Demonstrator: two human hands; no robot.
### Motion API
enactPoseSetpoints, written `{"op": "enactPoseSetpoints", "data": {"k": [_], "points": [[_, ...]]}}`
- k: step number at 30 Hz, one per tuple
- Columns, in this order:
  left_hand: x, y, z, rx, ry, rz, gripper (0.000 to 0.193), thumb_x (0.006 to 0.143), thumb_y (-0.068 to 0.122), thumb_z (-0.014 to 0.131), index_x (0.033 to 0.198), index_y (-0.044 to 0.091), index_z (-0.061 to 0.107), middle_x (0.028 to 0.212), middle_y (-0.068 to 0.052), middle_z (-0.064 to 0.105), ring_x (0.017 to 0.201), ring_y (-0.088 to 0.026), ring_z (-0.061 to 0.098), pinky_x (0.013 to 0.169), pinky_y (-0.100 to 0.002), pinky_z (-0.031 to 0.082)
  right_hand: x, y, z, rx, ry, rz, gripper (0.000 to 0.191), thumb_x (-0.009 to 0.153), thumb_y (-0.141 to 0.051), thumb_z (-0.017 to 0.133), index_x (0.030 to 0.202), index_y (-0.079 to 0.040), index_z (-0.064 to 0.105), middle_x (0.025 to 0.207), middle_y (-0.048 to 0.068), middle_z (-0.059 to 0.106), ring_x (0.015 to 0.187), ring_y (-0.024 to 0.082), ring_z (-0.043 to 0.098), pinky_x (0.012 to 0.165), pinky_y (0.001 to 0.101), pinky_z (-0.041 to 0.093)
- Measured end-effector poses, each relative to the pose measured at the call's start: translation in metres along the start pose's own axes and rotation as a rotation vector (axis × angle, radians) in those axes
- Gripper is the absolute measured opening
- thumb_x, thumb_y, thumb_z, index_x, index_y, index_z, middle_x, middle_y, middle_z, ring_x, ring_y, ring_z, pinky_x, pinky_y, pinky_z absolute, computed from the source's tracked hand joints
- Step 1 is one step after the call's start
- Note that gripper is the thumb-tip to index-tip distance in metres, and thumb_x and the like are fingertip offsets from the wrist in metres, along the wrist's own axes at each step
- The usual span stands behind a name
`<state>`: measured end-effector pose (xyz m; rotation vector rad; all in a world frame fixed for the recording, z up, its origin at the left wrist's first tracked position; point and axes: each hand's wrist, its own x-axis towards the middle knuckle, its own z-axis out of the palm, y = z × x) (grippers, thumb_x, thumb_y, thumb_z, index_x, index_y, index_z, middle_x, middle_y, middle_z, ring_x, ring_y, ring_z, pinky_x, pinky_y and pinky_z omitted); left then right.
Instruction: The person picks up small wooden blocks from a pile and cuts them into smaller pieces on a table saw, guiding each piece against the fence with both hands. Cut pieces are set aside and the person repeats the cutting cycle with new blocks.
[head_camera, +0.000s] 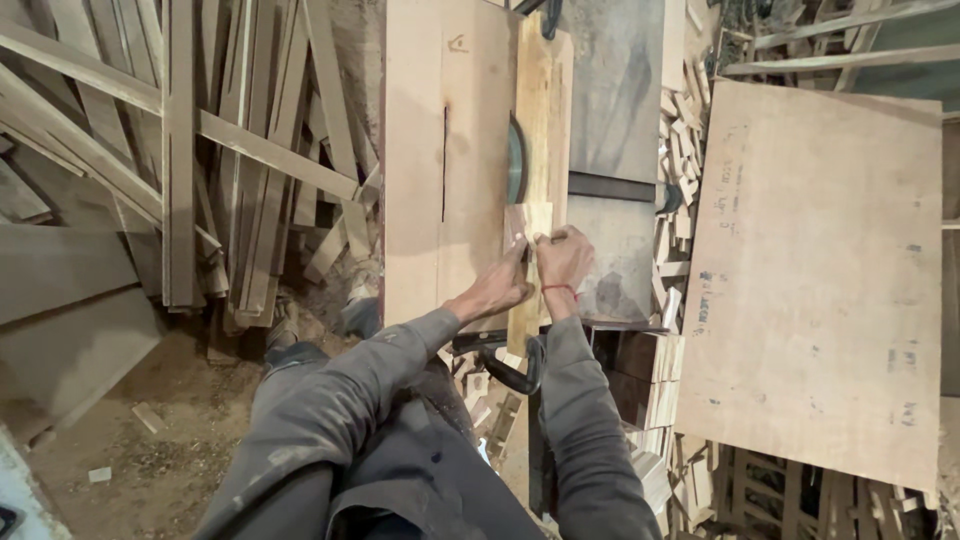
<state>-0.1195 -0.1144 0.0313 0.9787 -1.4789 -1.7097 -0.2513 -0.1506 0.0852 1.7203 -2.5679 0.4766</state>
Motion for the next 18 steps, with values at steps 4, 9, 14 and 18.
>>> {"op": "enactPoseSetpoints", "data": {"k": [4,9,14,18], "points": [[0.004,0.000,0.001,-0.028,0.091,0.225,0.087,0.078,0.016,0.068,0.150,-0.009,0.026,0.139,-0.041,0.050,0.131,-0.054,0.051,0.110,-0.051,0.042,0.004,-0.009,-0.005,-0.017,0.003,-0.016,0.024,0.067,-0.025,0.086,0.078,-0.006,0.078,0.079,0.019,0.074,0.078,0.038,0.073,0.075,0.0443,0.057],[0.015,-0.002,0.003,-0.089,0.114,0.197,0.090,0.076,0.015,0.067,0.152,-0.009,0.024,0.138,-0.041,0.050,0.132,-0.053,0.050,0.111,-0.049,0.041,0.010,-0.019,-0.007,-0.017,-0.001,0.015,0.022,0.069,-0.024,0.085,0.080,-0.007,0.080,0.081,0.020,0.074,0.080,0.039,0.073,0.077,0.0447,0.057],[0.010,-0.001,0.007,-0.024,0.106,0.158,0.087,0.074,0.014,0.067,0.150,-0.007,0.030,0.134,-0.039,0.056,0.128,-0.051,0.055,0.109,-0.049,0.045,0.014,-0.024,-0.006,-0.030,0.007,0.048,0.025,0.067,-0.027,0.088,0.080,-0.007,0.079,0.082,0.020,0.075,0.081,0.041,0.072,0.077,0.0474,0.056],[-0.011,0.006,0.009,-0.076,0.071,0.273,0.082,0.077,0.010,0.064,0.148,-0.009,0.029,0.134,-0.041,0.052,0.127,-0.055,0.053,0.107,-0.054,0.044,0.017,-0.026,-0.002,-0.039,0.019,0.022,0.023,0.068,-0.026,0.087,0.080,-0.008,0.079,0.084,0.020,0.076,0.084,0.040,0.073,0.080,0.0473,0.057]]}}
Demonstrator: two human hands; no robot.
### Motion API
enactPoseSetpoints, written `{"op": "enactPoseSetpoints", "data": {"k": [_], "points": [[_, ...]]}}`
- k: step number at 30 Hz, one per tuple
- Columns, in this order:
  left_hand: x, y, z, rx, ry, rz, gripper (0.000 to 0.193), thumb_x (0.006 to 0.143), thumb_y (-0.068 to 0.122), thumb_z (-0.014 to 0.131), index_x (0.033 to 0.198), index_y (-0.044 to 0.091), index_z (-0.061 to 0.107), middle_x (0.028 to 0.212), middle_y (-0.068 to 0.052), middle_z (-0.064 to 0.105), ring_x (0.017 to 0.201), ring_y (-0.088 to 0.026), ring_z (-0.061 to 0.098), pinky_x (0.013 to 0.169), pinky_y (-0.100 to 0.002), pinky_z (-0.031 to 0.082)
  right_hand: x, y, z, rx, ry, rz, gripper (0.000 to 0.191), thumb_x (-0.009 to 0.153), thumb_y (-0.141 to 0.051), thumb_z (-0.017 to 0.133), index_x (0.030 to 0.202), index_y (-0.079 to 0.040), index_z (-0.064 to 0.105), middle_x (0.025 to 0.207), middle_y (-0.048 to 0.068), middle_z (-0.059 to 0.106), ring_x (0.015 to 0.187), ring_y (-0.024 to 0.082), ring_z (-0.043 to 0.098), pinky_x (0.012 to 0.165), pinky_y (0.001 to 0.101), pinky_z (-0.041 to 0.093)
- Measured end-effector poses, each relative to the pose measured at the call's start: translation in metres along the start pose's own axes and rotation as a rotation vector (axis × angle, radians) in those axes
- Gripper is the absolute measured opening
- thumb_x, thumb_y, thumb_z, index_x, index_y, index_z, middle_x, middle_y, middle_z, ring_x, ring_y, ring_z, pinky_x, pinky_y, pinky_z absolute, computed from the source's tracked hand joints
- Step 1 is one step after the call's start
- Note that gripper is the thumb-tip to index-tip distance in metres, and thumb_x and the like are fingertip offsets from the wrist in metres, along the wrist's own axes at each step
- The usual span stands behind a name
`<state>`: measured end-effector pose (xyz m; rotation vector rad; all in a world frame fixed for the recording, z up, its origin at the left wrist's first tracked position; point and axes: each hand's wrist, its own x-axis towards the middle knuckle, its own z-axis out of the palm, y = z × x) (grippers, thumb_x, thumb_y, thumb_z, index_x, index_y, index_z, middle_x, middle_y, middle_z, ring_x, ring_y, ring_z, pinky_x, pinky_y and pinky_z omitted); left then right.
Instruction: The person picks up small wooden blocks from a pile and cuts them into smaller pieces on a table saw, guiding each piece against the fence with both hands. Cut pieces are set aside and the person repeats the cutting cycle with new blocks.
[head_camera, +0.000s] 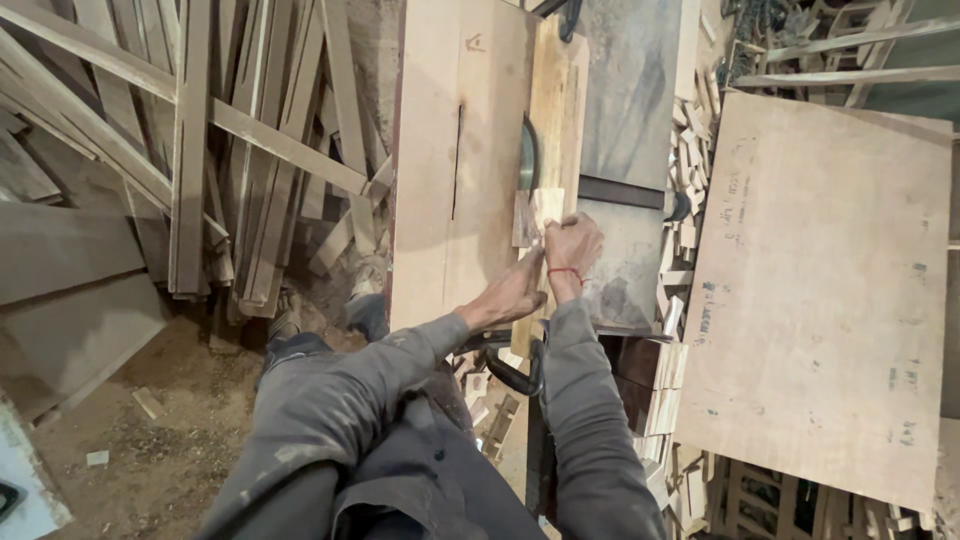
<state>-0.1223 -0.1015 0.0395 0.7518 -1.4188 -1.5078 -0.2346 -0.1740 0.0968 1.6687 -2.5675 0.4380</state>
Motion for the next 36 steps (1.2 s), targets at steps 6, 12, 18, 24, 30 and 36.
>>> {"op": "enactPoseSetpoints", "data": {"k": [6,12,18,24,30,36], "points": [[0.003,0.014,-0.001,-0.003,0.024,-0.070,0.070,0.076,0.006,0.056,0.142,-0.008,0.035,0.125,-0.041,0.054,0.118,-0.059,0.054,0.099,-0.058,0.045,0.004,-0.004,0.003,0.003,0.010,0.010,0.025,0.067,-0.028,0.087,0.079,-0.008,0.079,0.083,0.019,0.075,0.083,0.040,0.073,0.078,0.0471,0.057],[0.013,0.009,-0.001,0.034,0.054,-0.052,0.077,0.075,0.007,0.057,0.146,-0.008,0.031,0.129,-0.041,0.053,0.117,-0.059,0.054,0.100,-0.057,0.046,0.012,-0.013,0.002,-0.002,0.016,-0.022,0.024,0.067,-0.026,0.085,0.079,-0.007,0.078,0.084,0.021,0.075,0.082,0.041,0.072,0.077,0.0476,0.056],[0.024,-0.001,0.001,0.038,0.134,0.140,0.087,0.074,0.009,0.063,0.151,-0.007,0.025,0.140,-0.042,0.048,0.127,-0.059,0.050,0.105,-0.054,0.045,0.015,-0.023,0.006,0.009,0.067,-0.074,0.018,0.069,-0.022,0.081,0.079,-0.006,0.078,0.085,0.022,0.074,0.082,0.042,0.072,0.078,0.0486,0.056],[0.030,0.005,-0.004,-0.023,0.077,-0.033,0.095,0.072,0.014,0.062,0.155,-0.004,0.019,0.132,-0.040,0.055,0.125,-0.056,0.054,0.103,-0.054,0.048,0.018,-0.028,0.004,0.033,0.086,-0.098,0.022,0.066,-0.023,0.083,0.076,-0.005,0.077,0.083,0.022,0.074,0.081,0.042,0.072,0.076,0.0489,0.056],[0.030,0.010,-0.002,-0.015,0.062,-0.086,0.091,0.077,0.019,0.065,0.155,0.001,0.022,0.125,-0.039,0.060,0.115,-0.056,0.058,0.094,-0.056,0.050,0.020,-0.033,0.002,0.011,0.060,-0.078,0.020,0.068,-0.024,0.080,0.077,-0.006,0.077,0.082,0.022,0.074,0.082,0.041,0.072,0.078,0.0480,0.057],[0.034,0.006,-0.003,0.018,0.080,-0.068,0.086,0.077,0.018,0.065,0.152,-0.002,0.028,0.120,-0.038,0.063,0.111,-0.055,0.062,0.092,-0.056,0.052,0.022,-0.051,-0.008,0.021,0.023,-0.045,0.021,0.070,-0.024,0.079,0.080,-0.005,0.078,0.086,0.023,0.074,0.085,0.042,0.072,0.079,0.0485,0.056]]}}
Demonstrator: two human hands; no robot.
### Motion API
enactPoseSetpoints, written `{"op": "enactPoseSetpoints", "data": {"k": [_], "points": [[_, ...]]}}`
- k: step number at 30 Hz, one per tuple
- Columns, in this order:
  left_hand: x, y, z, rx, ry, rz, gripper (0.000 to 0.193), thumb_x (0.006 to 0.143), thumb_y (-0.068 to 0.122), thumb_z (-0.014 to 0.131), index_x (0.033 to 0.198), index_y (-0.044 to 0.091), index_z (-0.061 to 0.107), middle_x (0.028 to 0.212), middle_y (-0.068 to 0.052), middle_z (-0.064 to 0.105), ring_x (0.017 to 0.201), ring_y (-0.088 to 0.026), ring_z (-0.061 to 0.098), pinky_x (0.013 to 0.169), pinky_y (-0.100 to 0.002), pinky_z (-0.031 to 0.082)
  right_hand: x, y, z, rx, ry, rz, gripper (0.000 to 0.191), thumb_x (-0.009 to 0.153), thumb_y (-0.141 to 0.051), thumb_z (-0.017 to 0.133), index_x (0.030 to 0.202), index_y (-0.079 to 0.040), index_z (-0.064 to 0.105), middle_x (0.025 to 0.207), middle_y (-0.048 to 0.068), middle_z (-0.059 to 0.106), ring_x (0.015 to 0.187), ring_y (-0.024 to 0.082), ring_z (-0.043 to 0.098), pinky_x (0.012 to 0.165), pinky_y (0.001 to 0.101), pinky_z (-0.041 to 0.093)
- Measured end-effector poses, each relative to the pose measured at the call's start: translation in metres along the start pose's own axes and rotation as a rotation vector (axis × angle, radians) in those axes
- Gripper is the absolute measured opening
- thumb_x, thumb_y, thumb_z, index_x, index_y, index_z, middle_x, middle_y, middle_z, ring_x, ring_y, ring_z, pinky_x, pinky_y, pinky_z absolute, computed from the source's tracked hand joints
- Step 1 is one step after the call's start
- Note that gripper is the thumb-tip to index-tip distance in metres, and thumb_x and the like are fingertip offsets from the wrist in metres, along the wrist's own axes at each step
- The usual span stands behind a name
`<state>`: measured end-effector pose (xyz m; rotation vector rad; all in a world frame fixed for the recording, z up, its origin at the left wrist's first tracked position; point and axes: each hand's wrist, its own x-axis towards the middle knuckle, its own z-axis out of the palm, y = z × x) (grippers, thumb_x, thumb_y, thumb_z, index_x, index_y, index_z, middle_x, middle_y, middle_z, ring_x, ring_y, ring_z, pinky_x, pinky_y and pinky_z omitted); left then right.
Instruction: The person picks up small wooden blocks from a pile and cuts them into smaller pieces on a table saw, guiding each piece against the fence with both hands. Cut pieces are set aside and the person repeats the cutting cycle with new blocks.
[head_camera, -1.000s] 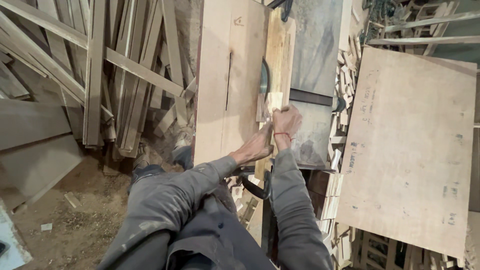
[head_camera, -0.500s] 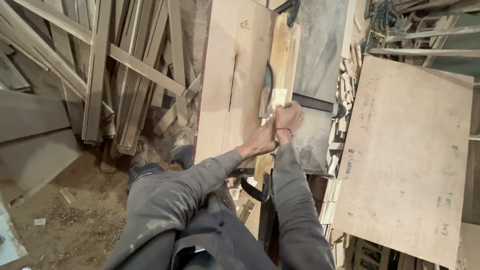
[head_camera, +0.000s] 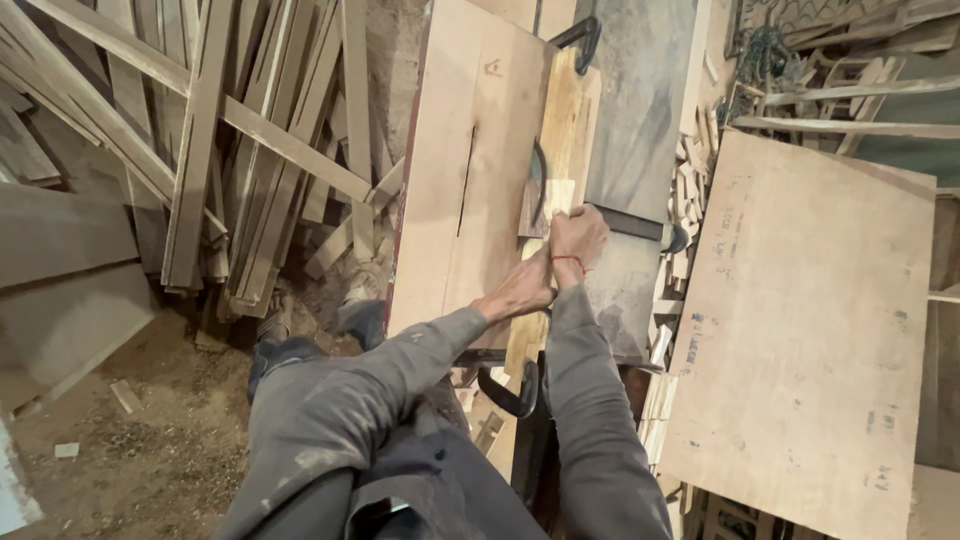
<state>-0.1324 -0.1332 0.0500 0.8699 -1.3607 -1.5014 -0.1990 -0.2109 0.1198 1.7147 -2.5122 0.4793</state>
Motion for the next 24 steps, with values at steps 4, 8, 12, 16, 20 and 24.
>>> {"op": "enactPoseSetpoints", "data": {"k": [4,8,12,16,20,24], "points": [[-0.032,0.020,-0.001,-0.084,-0.061,-0.124,0.079,0.080,0.012,0.060,0.152,-0.006,0.035,0.103,-0.031,0.068,0.096,-0.042,0.070,0.085,-0.048,0.056,0.013,-0.009,0.003,0.002,0.022,-0.006,0.023,0.069,-0.024,0.080,0.083,-0.006,0.080,0.087,0.025,0.073,0.087,0.043,0.072,0.081,0.0476,0.057],[-0.079,0.044,-0.029,-0.108,-0.132,-0.103,0.064,0.087,0.011,0.060,0.147,-0.006,0.047,0.098,-0.023,0.069,0.089,-0.031,0.069,0.079,-0.041,0.055,0.036,-0.015,0.014,-0.031,-0.033,-0.017,0.024,0.070,-0.026,0.081,0.083,-0.006,0.081,0.085,0.025,0.073,0.086,0.043,0.072,0.082,0.0469,0.057],[-0.112,0.066,-0.062,-0.116,-0.210,-0.123,0.068,0.079,0.007,0.060,0.145,-0.005,0.049,0.096,-0.022,0.074,0.088,-0.031,0.074,0.082,-0.040,0.059,0.064,-0.012,0.002,0.039,-0.061,-0.052,0.033,0.065,-0.033,0.087,0.082,-0.007,0.081,0.082,0.022,0.074,0.080,0.036,0.075,0.079,0.0423,0.058],[-0.123,0.079,-0.091,0.105,0.026,0.046,0.060,0.082,0.010,0.057,0.140,-0.002,0.057,0.111,-0.022,0.075,0.100,-0.034,0.075,0.091,-0.042,0.059,0.037,0.032,-0.054,0.218,-0.017,-0.189,0.026,0.074,-0.022,0.086,0.087,-0.001,0.077,0.077,0.015,0.075,0.068,0.026,0.072,0.067,0.0399,0.056],[-0.107,0.091,-0.107,0.377,0.263,0.383,0.058,0.081,0.019,0.067,0.135,0.000,0.057,0.118,-0.030,0.071,0.104,-0.045,0.069,0.090,-0.048,0.054,-0.052,0.076,-0.099,0.405,-0.457,-0.569,0.009,0.088,-0.005,0.076,0.097,-0.003,0.074,0.092,0.009,0.075,0.078,0.015,0.073,0.071,0.0288,0.060],[-0.096,0.102,-0.099,0.390,-0.302,-0.016,0.058,0.082,0.017,0.064,0.139,0.010,0.059,0.098,-0.023,0.075,0.090,-0.041,0.071,0.079,-0.049,0.056,-0.143,0.087,-0.100,0.490,-0.535,-0.185,0.017,0.085,-0.001,0.076,0.102,-0.002,0.074,0.094,0.012,0.076,0.085,0.018,0.076,0.077,0.0295,0.061]]}}
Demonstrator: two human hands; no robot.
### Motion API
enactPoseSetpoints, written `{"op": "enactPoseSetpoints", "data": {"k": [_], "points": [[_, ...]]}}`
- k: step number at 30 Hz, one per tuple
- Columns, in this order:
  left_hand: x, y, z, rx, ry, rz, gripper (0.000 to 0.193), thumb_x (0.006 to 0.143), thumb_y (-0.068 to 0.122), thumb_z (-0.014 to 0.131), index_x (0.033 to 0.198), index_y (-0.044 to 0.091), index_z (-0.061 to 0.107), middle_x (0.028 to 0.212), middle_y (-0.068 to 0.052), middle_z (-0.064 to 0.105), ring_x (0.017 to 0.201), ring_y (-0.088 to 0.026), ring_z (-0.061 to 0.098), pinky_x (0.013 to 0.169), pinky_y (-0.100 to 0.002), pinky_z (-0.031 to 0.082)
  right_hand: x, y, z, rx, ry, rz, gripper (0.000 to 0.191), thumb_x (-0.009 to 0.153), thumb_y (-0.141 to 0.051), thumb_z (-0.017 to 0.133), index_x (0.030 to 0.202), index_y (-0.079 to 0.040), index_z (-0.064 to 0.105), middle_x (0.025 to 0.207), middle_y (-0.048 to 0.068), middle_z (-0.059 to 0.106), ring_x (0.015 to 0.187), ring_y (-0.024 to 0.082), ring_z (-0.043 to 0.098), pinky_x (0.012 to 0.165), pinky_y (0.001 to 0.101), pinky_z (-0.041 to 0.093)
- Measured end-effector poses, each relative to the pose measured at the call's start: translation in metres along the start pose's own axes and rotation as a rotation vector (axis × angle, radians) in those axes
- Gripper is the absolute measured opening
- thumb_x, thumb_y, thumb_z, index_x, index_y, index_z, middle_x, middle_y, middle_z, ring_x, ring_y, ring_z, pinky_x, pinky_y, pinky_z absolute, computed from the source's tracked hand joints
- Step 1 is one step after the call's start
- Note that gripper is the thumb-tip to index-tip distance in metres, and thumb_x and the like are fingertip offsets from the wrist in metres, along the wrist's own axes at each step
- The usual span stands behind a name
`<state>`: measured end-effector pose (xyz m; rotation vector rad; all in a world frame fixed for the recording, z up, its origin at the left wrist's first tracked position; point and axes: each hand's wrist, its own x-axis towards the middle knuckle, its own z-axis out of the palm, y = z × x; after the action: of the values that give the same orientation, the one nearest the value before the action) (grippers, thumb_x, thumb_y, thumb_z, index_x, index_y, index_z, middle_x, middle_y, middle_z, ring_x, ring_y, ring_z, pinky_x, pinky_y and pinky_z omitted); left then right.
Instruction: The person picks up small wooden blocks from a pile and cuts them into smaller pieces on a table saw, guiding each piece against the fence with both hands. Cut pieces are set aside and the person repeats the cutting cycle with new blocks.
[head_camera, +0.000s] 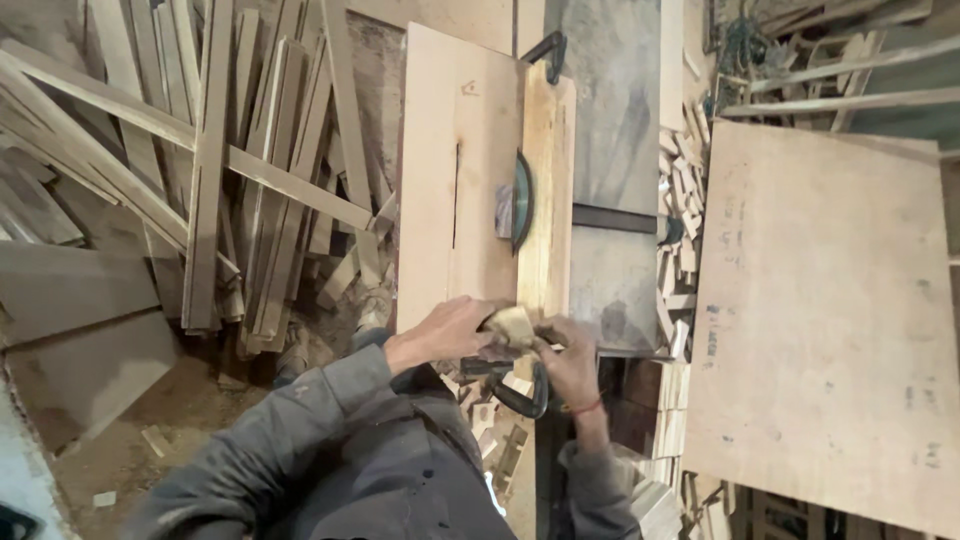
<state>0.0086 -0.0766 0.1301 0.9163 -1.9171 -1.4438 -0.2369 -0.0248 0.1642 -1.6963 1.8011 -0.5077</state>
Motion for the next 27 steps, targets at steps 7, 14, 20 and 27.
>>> {"op": "enactPoseSetpoints", "data": {"k": [7,14,20,27], "points": [[0.055,-0.029,0.010,0.558,0.227,0.098,0.029,0.095,0.015,0.061,0.117,-0.004,0.063,0.082,-0.018,0.067,0.082,-0.033,0.068,0.070,-0.045,0.054,-0.062,0.006,0.016,0.357,0.392,0.187,0.026,0.090,-0.003,0.070,0.116,-0.001,0.070,0.111,0.007,0.076,0.101,0.012,0.072,0.090,0.0268,0.057],[0.133,-0.083,0.011,1.232,0.394,0.427,0.020,0.089,0.016,0.061,0.104,0.004,0.066,0.100,-0.010,0.069,0.098,-0.024,0.066,0.085,-0.039,0.055,-0.096,0.023,0.017,0.273,0.428,0.206,0.020,0.093,-0.002,0.069,0.112,0.002,0.075,0.106,0.008,0.078,0.096,0.012,0.071,0.086,0.0271,0.056],[0.072,-0.043,0.060,0.972,-0.070,0.367,0.031,0.088,0.028,0.069,0.100,-0.001,0.070,0.096,-0.020,0.071,0.095,-0.032,0.067,0.074,-0.042,0.054,-0.115,0.031,0.014,0.275,0.509,0.198,0.021,0.095,-0.002,0.068,0.114,0.004,0.074,0.109,0.010,0.078,0.101,0.014,0.071,0.092,0.0288,0.055],[0.019,-0.031,0.111,-0.705,0.032,-0.296,0.026,0.095,0.010,0.067,0.117,-0.004,0.068,0.099,-0.007,0.073,0.088,-0.013,0.064,0.079,-0.031,0.054,-0.100,0.039,0.013,0.697,0.360,0.263,0.033,0.094,-0.005,0.066,0.127,0.004,0.064,0.118,0.008,0.072,0.107,0.014,0.068,0.095,0.0297,0.055]]}}
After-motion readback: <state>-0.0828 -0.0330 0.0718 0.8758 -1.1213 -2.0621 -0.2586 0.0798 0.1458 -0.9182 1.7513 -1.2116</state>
